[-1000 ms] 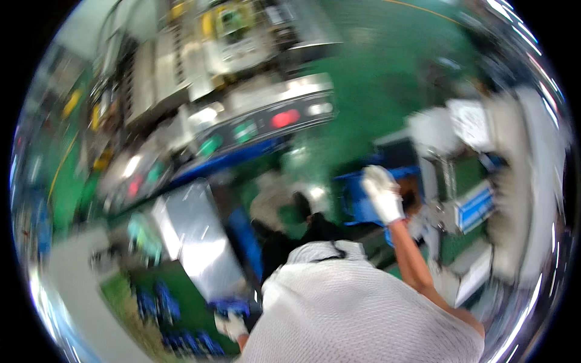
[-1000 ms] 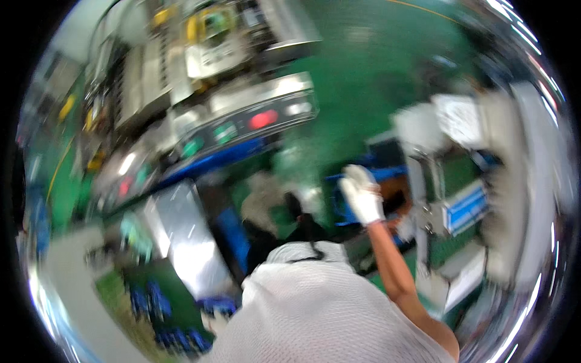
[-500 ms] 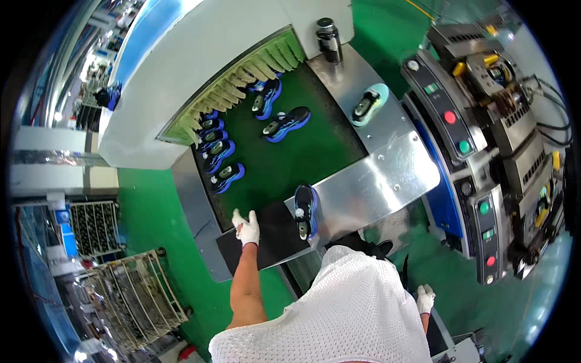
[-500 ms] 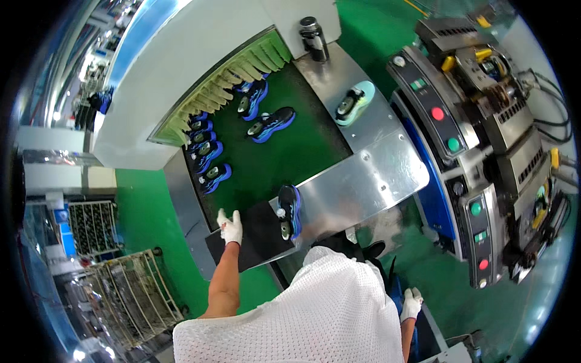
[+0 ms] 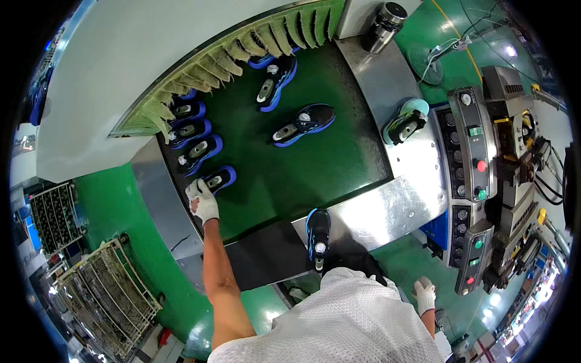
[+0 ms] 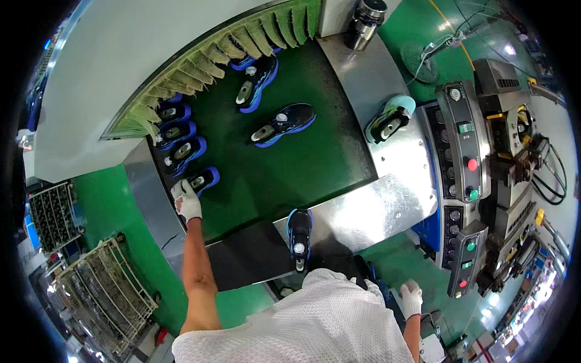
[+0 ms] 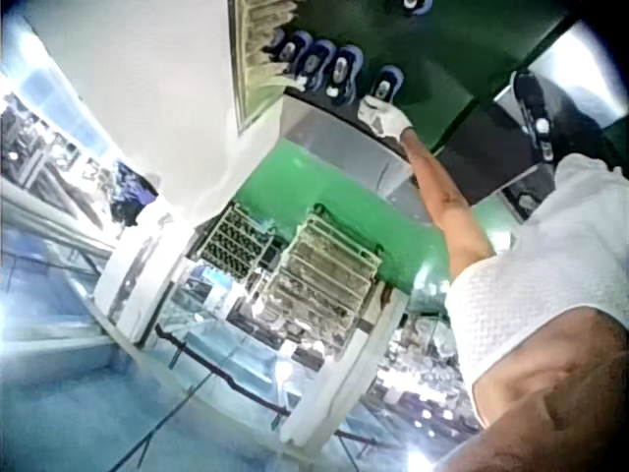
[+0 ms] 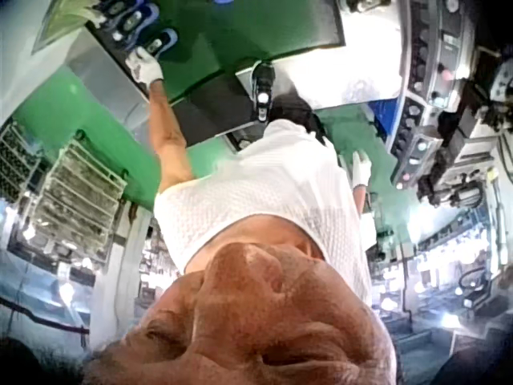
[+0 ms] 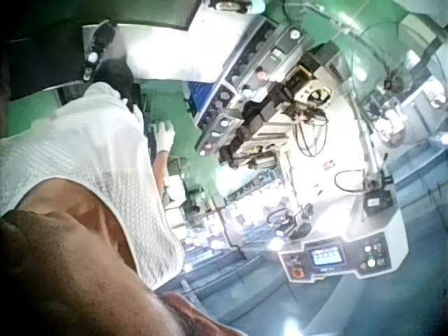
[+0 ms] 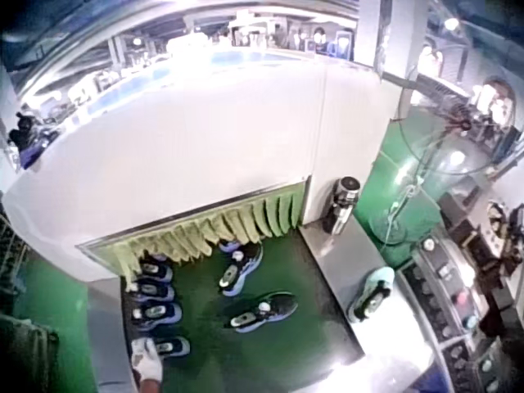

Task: The person operates a shoe finishing machine in a factory setting. They repeatedly pick up blue and black sneakers, place them into the machine's processing chamber, and then remove them to place them on a nearby metal table. The person wears white gloves and a white mesh shirt while performing this repetitive task.

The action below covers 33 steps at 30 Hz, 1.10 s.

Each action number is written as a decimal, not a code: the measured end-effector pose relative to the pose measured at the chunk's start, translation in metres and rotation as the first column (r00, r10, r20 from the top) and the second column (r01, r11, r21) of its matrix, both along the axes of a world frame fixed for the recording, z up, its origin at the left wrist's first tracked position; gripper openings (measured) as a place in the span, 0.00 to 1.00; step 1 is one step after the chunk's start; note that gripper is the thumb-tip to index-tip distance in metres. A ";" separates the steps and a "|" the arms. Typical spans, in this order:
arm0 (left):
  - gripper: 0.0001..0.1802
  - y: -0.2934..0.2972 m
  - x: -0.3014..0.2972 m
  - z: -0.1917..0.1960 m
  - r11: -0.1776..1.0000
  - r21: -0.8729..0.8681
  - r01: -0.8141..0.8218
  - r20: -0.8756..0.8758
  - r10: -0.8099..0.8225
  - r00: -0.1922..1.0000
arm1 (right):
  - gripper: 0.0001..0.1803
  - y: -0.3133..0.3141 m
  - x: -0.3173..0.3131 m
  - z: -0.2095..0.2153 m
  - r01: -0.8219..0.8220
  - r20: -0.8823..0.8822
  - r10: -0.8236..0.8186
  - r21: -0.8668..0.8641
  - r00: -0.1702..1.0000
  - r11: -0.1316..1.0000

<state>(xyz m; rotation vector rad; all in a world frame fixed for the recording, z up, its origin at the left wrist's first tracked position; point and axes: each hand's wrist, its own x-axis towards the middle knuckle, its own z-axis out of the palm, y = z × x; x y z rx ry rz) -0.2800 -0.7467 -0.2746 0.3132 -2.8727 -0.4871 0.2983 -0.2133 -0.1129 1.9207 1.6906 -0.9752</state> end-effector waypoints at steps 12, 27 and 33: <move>0.06 0.219 0.099 0.160 0.606 0.291 0.740 -0.231 -0.706 0.669 | 0.42 -0.068 -0.234 0.059 -0.565 -0.620 0.474 0.059 0.625 0.823; 0.25 0.621 0.420 0.352 -0.805 0.265 0.530 -0.565 -0.576 -0.591 | 0.34 0.076 0.022 0.125 0.651 -0.913 -0.408 -0.301 0.014 0.697; 0.34 0.727 0.483 0.346 -0.699 0.275 0.660 -0.523 -0.685 -0.507 | 0.27 0.093 0.134 0.142 0.661 -0.832 -0.295 -0.553 -0.469 0.507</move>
